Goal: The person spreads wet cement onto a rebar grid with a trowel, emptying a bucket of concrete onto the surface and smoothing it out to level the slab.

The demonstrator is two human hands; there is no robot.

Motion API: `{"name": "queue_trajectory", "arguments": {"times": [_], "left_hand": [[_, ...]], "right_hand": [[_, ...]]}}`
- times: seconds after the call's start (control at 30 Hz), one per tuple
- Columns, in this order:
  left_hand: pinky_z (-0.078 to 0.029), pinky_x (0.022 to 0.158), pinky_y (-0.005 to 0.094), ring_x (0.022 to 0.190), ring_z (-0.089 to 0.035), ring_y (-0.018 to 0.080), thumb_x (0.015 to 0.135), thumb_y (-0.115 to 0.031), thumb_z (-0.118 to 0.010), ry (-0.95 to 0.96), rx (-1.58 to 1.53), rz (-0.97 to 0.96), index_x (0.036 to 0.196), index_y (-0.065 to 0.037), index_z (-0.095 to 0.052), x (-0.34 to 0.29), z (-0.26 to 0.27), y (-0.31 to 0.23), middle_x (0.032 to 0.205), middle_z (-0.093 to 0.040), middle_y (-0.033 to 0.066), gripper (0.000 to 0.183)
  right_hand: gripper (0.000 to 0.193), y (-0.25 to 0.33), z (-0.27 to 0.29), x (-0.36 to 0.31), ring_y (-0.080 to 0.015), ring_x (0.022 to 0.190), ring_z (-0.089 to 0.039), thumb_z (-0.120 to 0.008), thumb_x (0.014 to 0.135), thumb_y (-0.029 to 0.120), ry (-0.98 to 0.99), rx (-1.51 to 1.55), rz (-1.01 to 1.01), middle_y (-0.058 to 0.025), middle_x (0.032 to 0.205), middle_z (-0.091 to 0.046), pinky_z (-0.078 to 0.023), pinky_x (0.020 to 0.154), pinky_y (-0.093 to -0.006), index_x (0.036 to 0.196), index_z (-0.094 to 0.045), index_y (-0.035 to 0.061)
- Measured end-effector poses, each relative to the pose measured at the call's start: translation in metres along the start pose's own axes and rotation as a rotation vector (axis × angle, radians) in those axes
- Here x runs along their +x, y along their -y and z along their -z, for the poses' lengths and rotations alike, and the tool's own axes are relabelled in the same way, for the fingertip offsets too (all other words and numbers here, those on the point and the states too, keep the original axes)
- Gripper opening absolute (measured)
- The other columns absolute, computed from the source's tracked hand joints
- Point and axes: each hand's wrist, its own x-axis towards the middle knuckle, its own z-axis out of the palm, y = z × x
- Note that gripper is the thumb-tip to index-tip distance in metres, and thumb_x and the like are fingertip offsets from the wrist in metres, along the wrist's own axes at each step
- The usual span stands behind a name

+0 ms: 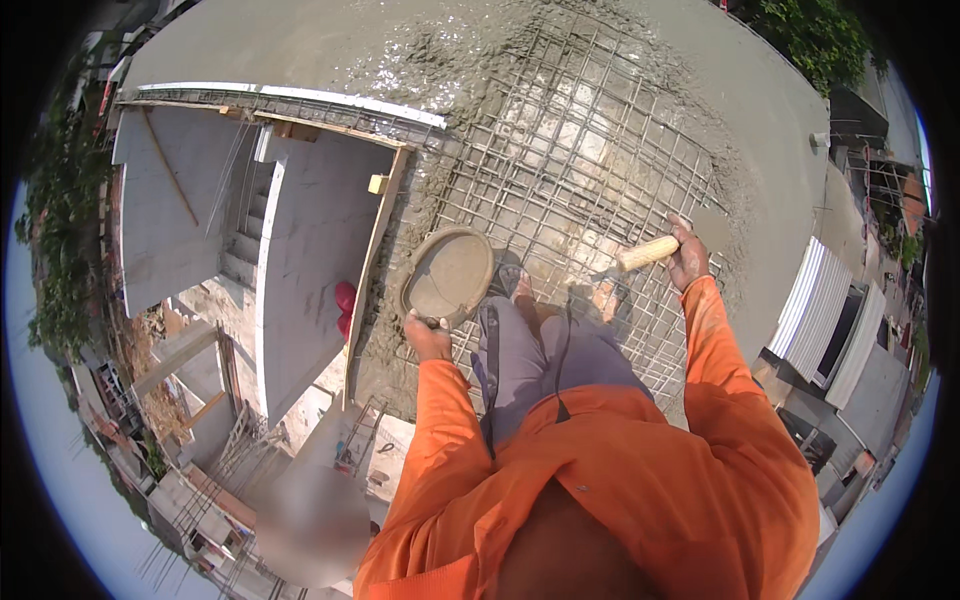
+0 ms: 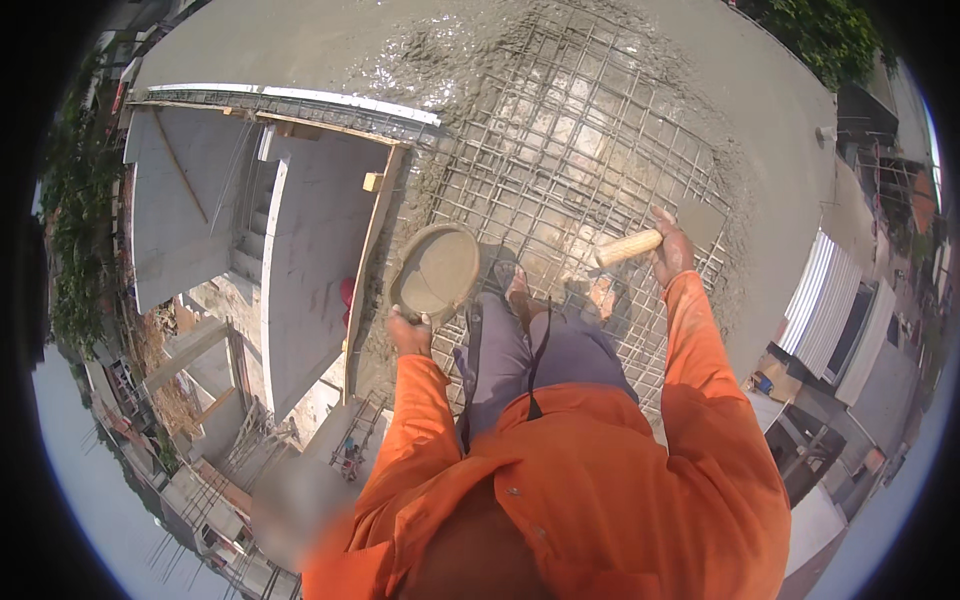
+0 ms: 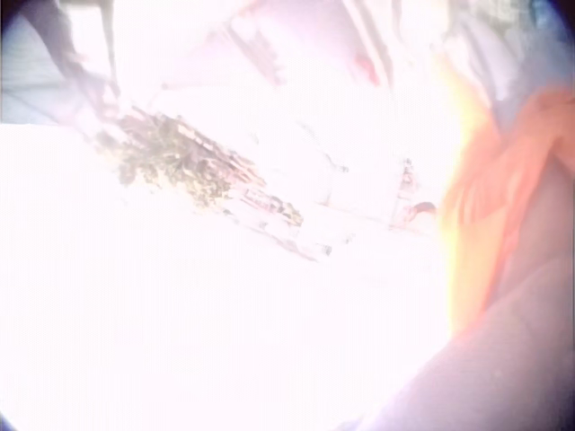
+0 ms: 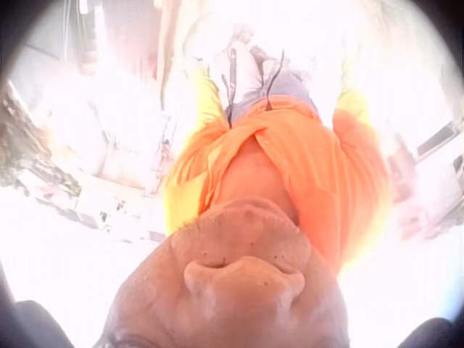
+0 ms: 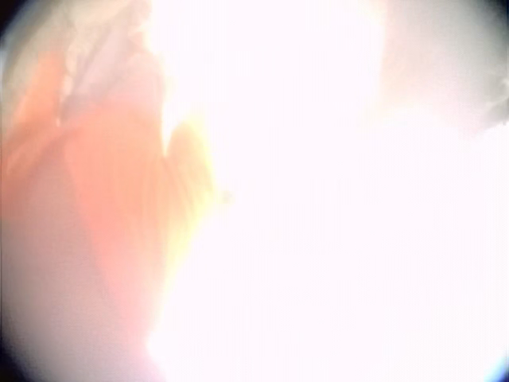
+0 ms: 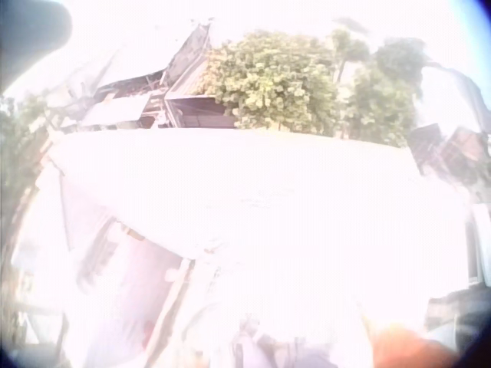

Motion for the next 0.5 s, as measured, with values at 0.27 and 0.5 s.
{"name": "queue_trajectory", "arguments": {"times": [0.27,0.5], "left_hand": [[-0.034,0.057,0.0324,0.058,-0.040,0.0134,0.084,-0.030,-0.049,0.076,0.134,0.087,0.074,-0.017,-0.047,0.017,-0.240,-0.001,0.060,-0.043,-0.0016,0.017],[-0.037,0.054,0.0336,0.061,-0.043,0.0172,0.083,-0.030,-0.051,0.135,0.318,0.054,0.078,-0.012,-0.049,0.035,-0.378,0.018,0.067,-0.044,0.0042,0.020]], "right_hand": [[0.038,0.055,0.026,0.059,-0.0141,0.053,-0.049,-0.047,0.090,0.018,-0.032,0.040,0.110,-0.0003,0.069,-0.044,-0.045,0.050,-0.0281,0.127,-0.048,0.0081],[0.041,0.109,0.007,0.124,-0.0156,0.063,-0.053,-0.044,0.092,0.019,-0.097,-0.011,-0.031,-0.0019,0.075,-0.047,-0.049,0.061,-0.0306,0.132,-0.040,0.0069]]}}
